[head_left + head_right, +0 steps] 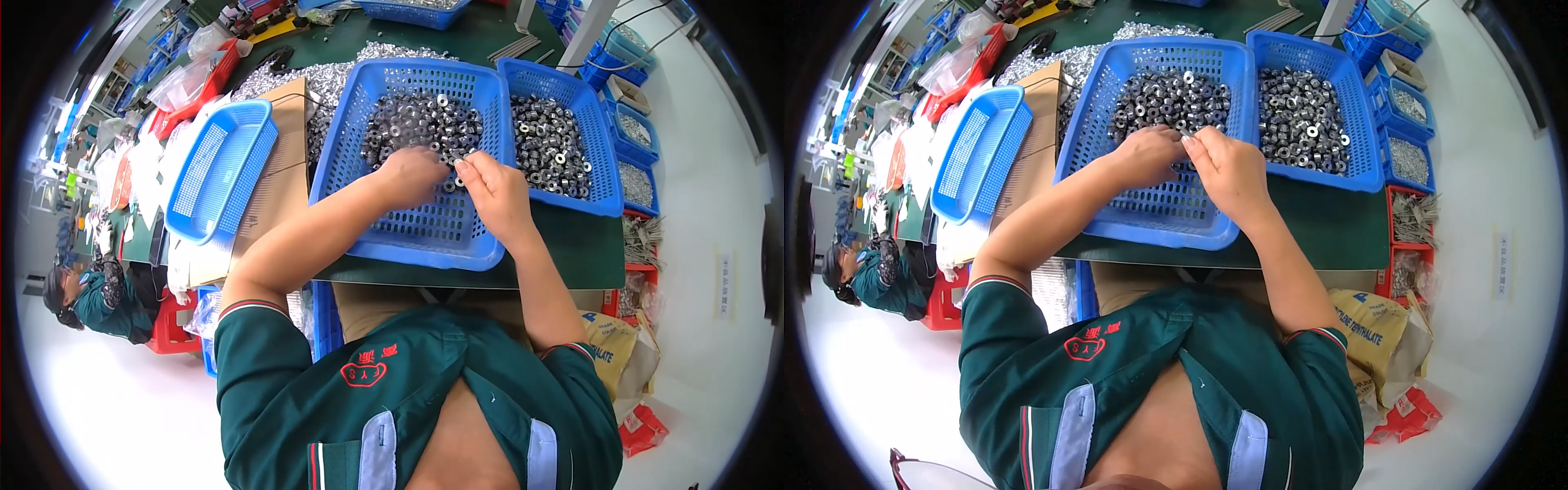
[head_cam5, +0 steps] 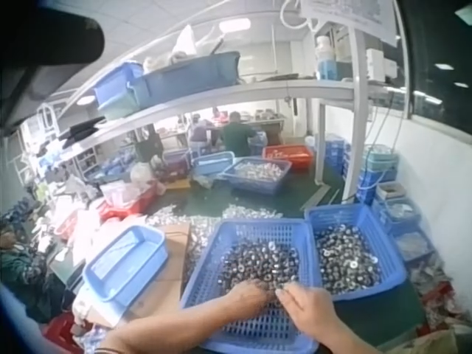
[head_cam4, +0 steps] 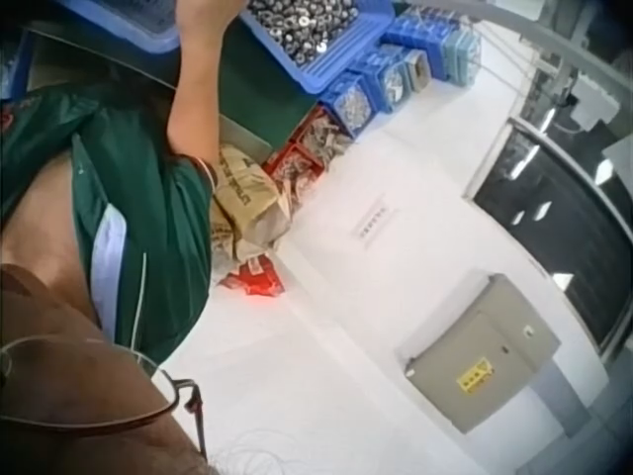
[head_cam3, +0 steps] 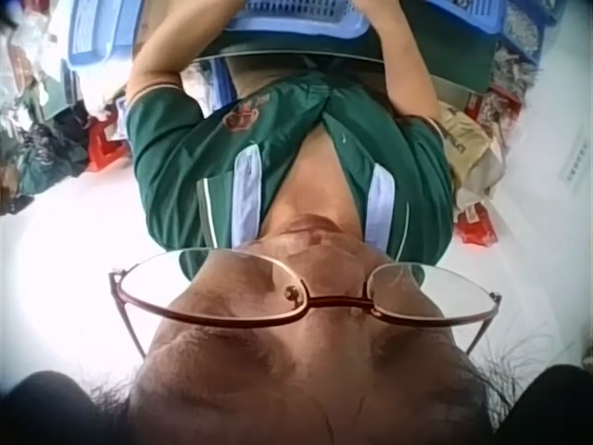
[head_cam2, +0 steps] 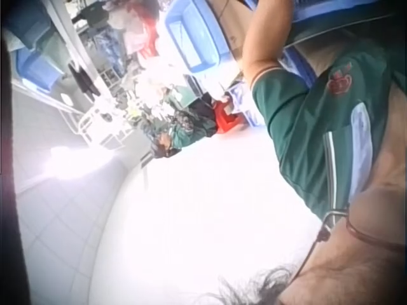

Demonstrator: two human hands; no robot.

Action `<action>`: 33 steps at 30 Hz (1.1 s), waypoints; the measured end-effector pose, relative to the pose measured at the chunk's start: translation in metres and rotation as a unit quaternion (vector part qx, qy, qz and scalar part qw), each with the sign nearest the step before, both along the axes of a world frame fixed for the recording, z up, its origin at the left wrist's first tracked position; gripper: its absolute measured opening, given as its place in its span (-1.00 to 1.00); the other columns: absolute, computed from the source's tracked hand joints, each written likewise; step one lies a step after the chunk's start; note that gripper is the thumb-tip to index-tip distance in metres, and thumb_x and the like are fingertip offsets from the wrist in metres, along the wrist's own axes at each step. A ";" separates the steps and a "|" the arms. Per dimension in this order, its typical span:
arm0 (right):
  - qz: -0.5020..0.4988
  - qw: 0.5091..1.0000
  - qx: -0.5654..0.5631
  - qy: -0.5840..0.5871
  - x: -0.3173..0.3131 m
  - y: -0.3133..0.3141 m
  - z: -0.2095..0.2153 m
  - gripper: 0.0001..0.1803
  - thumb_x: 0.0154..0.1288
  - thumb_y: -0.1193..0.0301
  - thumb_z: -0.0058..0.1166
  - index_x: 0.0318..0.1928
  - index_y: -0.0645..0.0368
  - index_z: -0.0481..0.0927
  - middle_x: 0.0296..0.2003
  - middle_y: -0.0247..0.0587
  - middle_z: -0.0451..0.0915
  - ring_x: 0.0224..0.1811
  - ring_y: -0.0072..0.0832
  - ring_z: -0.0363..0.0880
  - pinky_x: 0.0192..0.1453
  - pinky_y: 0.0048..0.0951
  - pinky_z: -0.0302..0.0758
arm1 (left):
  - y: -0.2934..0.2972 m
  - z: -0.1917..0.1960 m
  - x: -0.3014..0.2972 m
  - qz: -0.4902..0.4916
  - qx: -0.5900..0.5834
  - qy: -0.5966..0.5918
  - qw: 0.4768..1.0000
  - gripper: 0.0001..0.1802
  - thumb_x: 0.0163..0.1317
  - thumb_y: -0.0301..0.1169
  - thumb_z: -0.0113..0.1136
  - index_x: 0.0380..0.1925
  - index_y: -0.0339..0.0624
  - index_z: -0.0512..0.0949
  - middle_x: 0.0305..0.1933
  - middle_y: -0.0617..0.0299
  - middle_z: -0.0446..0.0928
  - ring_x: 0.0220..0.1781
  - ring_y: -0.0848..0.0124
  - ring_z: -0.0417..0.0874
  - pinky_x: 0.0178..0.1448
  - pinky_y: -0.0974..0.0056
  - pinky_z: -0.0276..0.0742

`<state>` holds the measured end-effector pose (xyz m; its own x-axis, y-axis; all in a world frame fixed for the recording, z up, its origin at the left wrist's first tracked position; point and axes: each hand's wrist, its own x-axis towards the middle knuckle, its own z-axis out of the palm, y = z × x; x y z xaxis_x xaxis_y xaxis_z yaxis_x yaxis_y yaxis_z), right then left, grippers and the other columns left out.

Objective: Sorting and inspecting small circular metal components in a factory setting.

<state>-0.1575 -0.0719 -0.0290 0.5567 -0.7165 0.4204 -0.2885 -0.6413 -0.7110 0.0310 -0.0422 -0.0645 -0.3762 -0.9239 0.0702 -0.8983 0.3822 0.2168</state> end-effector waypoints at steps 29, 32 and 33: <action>0.011 1.000 -0.004 -0.005 -0.001 0.001 0.003 -0.78 0.31 0.31 0.04 -0.43 0.17 0.50 -0.60 -0.08 0.52 -0.56 -0.11 0.53 -0.50 -0.21 0.38 | 0.000 0.051 0.014 0.037 0.242 0.583 0.775 -0.83 0.26 -0.39 0.19 -0.23 -0.25 0.52 -0.31 0.32 0.55 -0.31 0.61 0.52 -0.23 0.54 0.39; 0.009 0.998 -0.065 0.012 0.000 0.003 0.005 -0.79 0.28 0.35 0.06 -0.46 0.17 0.47 -0.63 -0.11 0.49 -0.58 -0.14 0.52 -0.51 -0.20 0.37 | -0.002 0.047 0.016 0.047 0.278 0.594 0.753 -0.84 0.27 -0.37 0.19 -0.29 -0.24 0.50 -0.38 0.29 0.55 -0.39 0.60 0.51 -0.33 0.55 0.36; 0.007 0.993 -0.117 0.029 0.000 0.004 0.005 -0.79 0.26 0.37 0.08 -0.48 0.16 0.44 -0.65 -0.13 0.47 -0.59 -0.16 0.51 -0.51 -0.21 0.36 | -0.003 0.045 0.016 0.054 0.312 0.614 0.723 -0.84 0.28 -0.36 0.19 -0.32 -0.23 0.50 -0.42 0.27 0.56 -0.44 0.59 0.50 -0.39 0.55 0.33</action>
<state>-0.1573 -0.0680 -0.0243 0.5943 -0.5952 0.5409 -0.3151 -0.7911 -0.5243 0.0467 -0.0448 -0.0191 -0.3077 -0.9392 -0.1526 0.0999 -0.1914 0.9764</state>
